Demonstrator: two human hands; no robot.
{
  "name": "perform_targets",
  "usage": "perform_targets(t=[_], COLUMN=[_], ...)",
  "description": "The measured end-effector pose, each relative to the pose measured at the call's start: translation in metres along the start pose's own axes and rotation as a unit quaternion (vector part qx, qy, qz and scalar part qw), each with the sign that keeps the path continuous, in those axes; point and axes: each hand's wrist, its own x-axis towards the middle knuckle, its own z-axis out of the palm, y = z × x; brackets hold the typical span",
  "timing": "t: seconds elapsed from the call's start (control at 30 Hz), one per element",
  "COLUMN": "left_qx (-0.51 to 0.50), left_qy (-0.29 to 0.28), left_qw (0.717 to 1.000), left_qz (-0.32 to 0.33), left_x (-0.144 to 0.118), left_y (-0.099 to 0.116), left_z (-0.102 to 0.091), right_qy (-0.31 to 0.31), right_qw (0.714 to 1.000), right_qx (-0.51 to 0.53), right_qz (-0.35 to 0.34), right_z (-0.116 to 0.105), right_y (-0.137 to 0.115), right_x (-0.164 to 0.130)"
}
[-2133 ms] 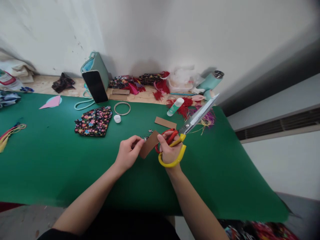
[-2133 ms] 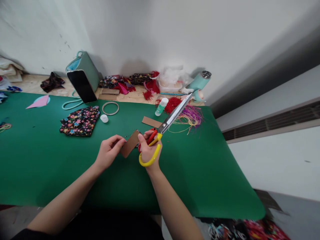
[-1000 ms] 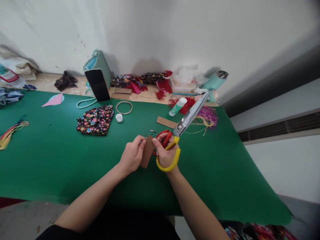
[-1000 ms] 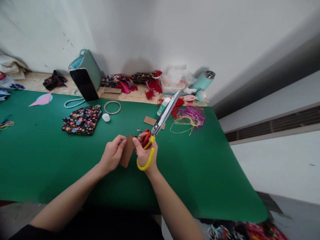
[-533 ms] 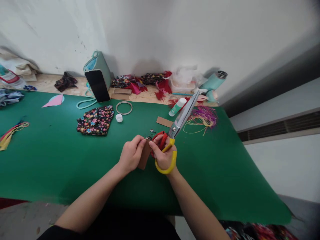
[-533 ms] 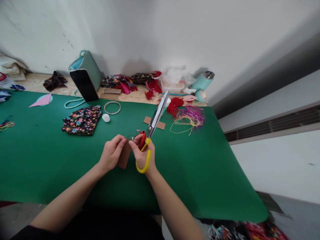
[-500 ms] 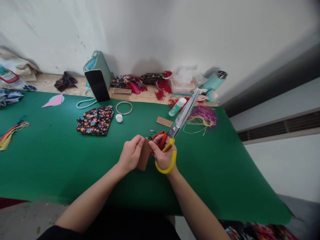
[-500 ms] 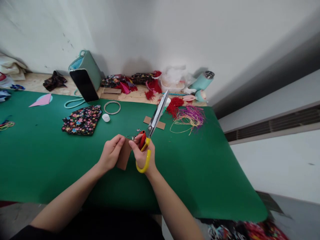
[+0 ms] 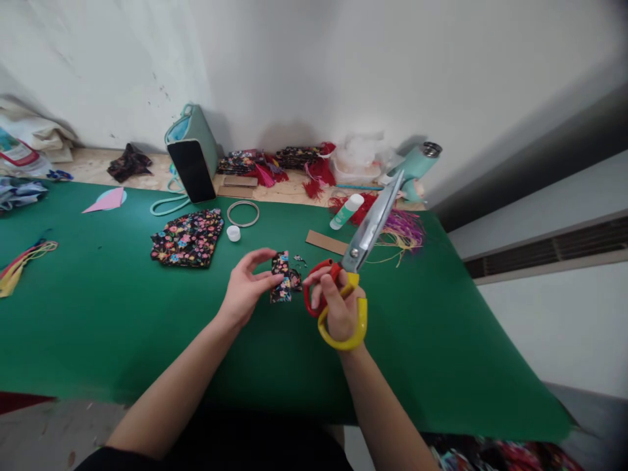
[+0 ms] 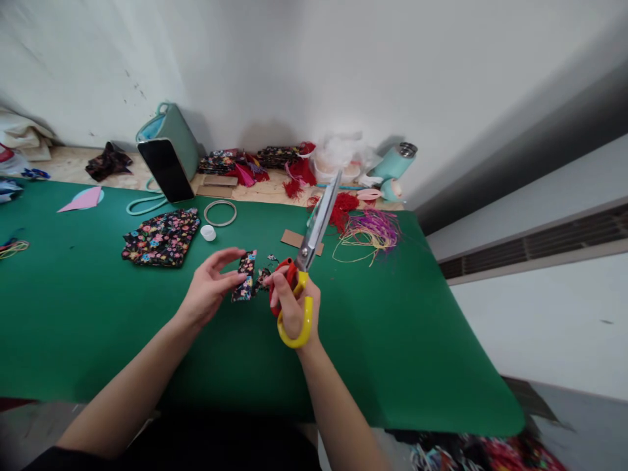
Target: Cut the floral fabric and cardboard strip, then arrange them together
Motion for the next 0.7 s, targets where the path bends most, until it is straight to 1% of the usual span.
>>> perform_targets(t=[0.07,0.13,0.23,0.3,0.37,0.43,0.5,0.6,0.63,0.7], left_qx=[-0.009,-0.022,-0.036,-0.049,-0.064,-0.079,-0.095,-0.103,-0.103,-0.1], left_qy=[0.042,0.066,0.039,0.015,0.003,-0.006,-0.013,-0.016,-0.015,-0.013], left_qw=[0.999,0.997,0.997,0.995,0.992,0.989,0.987,0.985,0.986,0.987], left_qz=[0.027,0.017,-0.05,-0.086,-0.105,-0.121,-0.133,-0.135,-0.134,-0.128], left_x=[0.001,0.001,0.0,-0.001,-0.002,-0.003,-0.003,-0.002,-0.002,-0.003], left_y=[0.0,0.0,0.001,0.002,0.003,0.003,0.004,0.005,0.005,0.005], left_z=[-0.001,0.0,0.0,0.0,0.0,0.0,0.0,0.001,0.001,0.001], right_qy=[0.003,-0.015,-0.05,-0.081,-0.115,-0.124,-0.118,-0.132,-0.135,-0.136], right_qw=[1.0,0.998,0.986,0.976,0.967,0.96,0.952,0.935,0.932,0.935], right_qx=[0.014,0.028,0.092,0.13,0.144,0.145,0.14,0.121,0.112,0.093], right_qz=[0.018,0.057,0.127,0.152,0.177,0.206,0.245,0.307,0.318,0.315], right_z=[-0.003,-0.008,-0.012,-0.012,-0.01,-0.01,-0.011,-0.017,-0.018,-0.019], right_y=[-0.004,-0.008,-0.014,-0.019,-0.025,-0.029,-0.031,-0.028,-0.025,-0.02], right_x=[-0.004,-0.013,-0.037,-0.055,-0.07,-0.083,-0.093,-0.107,-0.112,-0.121])
